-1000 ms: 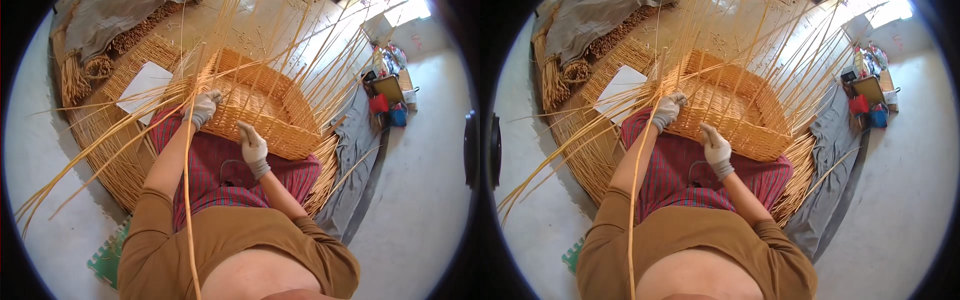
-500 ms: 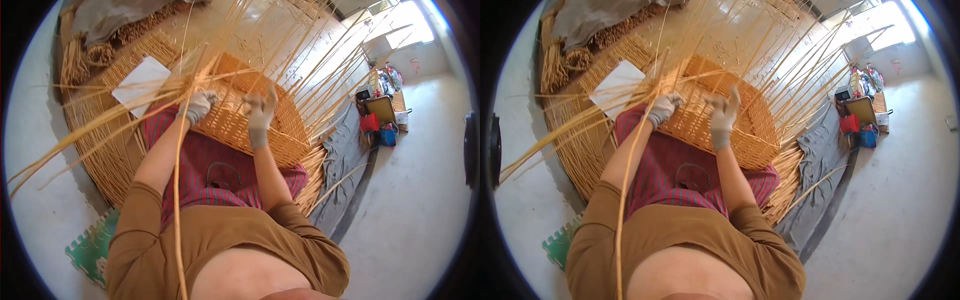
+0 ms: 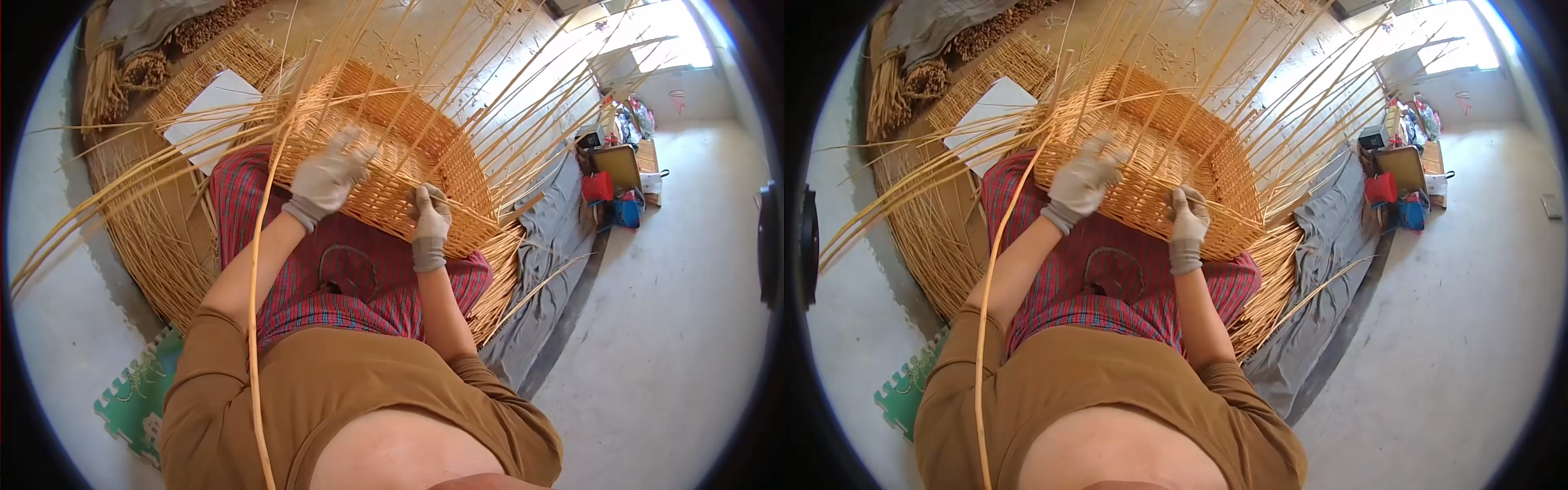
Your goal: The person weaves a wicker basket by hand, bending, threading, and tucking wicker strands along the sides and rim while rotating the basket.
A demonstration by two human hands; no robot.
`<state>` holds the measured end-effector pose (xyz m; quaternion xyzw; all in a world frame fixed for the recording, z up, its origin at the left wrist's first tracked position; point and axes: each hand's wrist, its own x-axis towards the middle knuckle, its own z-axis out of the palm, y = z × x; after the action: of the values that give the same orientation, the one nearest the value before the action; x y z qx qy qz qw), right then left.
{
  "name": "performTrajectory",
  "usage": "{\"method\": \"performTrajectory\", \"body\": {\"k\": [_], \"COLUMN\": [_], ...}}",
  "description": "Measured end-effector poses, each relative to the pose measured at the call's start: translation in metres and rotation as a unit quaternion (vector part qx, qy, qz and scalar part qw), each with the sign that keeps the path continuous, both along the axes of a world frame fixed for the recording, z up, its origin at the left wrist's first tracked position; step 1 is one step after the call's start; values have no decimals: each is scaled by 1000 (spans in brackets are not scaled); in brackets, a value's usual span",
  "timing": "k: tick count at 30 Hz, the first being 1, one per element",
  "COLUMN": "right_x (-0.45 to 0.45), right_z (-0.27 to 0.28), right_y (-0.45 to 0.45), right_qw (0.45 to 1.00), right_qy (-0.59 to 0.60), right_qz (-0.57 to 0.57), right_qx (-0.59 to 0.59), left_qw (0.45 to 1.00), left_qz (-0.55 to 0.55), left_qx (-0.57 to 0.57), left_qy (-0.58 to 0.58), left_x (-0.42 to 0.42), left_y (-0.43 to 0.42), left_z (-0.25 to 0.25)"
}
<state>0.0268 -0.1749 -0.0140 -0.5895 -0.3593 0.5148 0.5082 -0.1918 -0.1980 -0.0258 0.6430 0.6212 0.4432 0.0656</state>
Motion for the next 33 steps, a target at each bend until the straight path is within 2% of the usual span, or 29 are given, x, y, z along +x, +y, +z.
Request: {"method": "performTrajectory", "body": {"k": [1, 2, 3, 4, 6, 7, 8, 9, 11, 12, 13, 14, 15, 16, 17, 19, 20, 21, 22, 23, 24, 25, 26, 27, 28, 29, 31, 32, 33], "right_x": [-1, -7, -21, -45, -53, -46, -32, -18, 39, 58, 62, 67, 66, 52, 42, 59, 90, 114, 133, 147, 162, 173, 181, 176, 141, 131, 141, 158, 181], "right_z": [6, 4, 5, 34, 70, 76, 71, 67, -15, -44, -33, -25, -10, 30, 53, 54, 42, 31, 16, 7, -2, -8, -16, 5, 49, 64, 63, 58, 43], "right_y": [-9, 2, 35, 58, 67, 71, 68, 65, 10, -2, 5, 11, 10, 24, 43, 48, 44, 47, 23, 10, -2, -6, -11, 7, 21, 45, 58, 53, 37], "right_qw": [995, 978, 923, 855, 766, 892, 929, 950, 939, 955, 954, 937, 868, 746, 807, 859, 895, 887, 940, 955, 967, 954, 940, 942, 918, 872, 808, 856, 892], "right_qy": [-99, -143, -176, -328, -482, -323, -197, -67, 57, 106, 101, -138, -368, -520, -470, -414, -231, -35, -77, -102, -123, -166, -205, -224, -259, -376, -484, -369, -300], "right_qz": [-13, 25, 64, 60, 51, 85, 85, 77, 1, -32, -33, -39, -46, -33, 19, 62, 16, -25, -78, -104, -124, -132, -140, -127, -103, -58, -14, -17, -40], "right_qx": [-27, 152, 336, 397, 423, 305, 300, 295, 339, 276, 279, 319, 330, 414, 358, 294, 382, 459, 324, 257, 187, 213, 235, 213, 280, 309, 334, 363, 337], "left_qw": [987, 985, 979, 966, 956, 947, 960, 960, 964, 965, 966, 970, 967, 947, 943, 961, 945, 946, 947, 946, 932, 934, 946, 948, 944, 937, 918, 918, 921], "left_qz": [-132, -140, -120, -96, -97, -88, -65, -70, -46, -78, -80, -137, -200, -199, -211, -151, -144, -144, -142, -137, -187, -187, -226, -267, -276, -255, -202, -199, -195], "left_qx": [-2, -14, -91, -161, -189, -209, -131, -125, -70, -57, -53, -42, -35, -170, -169, -129, -152, -148, -108, -67, -72, -73, -93, -115, -124, -164, -234, -218, -215], "left_qy": [96, 96, 134, 177, 204, 227, 238, 239, 253, 245, 240, 196, 154, 187, 193, 191, 251, 248, 269, 287, 300, 296, 211, 128, 132, 172, 248, 264, 261], "left_x": [6, 14, 20, 20, 21, 23, 23, 23, 29, 40, 55, 70, 86, 102, 107, 112, 111, 113, 115, 120, 132, 151, 169, 183, 193, 202, 211, 212, 213], "left_y": [-7, -17, -16, -8, -9, -9, -9, -5, 0, 10, 14, 10, 2, -2, 1, 7, 9, 13, 12, 15, 21, 22, 18, 11, 5, 4, 9, 12, 16], "left_z": [-8, -16, -18, -16, 8, 16, 2, -5, -14, -10, -2, 4, 10, 14, 11, 4, 5, 4, 3, 2, 10, 15, 19, 21, 23, 28, 34, 32, 32]}}
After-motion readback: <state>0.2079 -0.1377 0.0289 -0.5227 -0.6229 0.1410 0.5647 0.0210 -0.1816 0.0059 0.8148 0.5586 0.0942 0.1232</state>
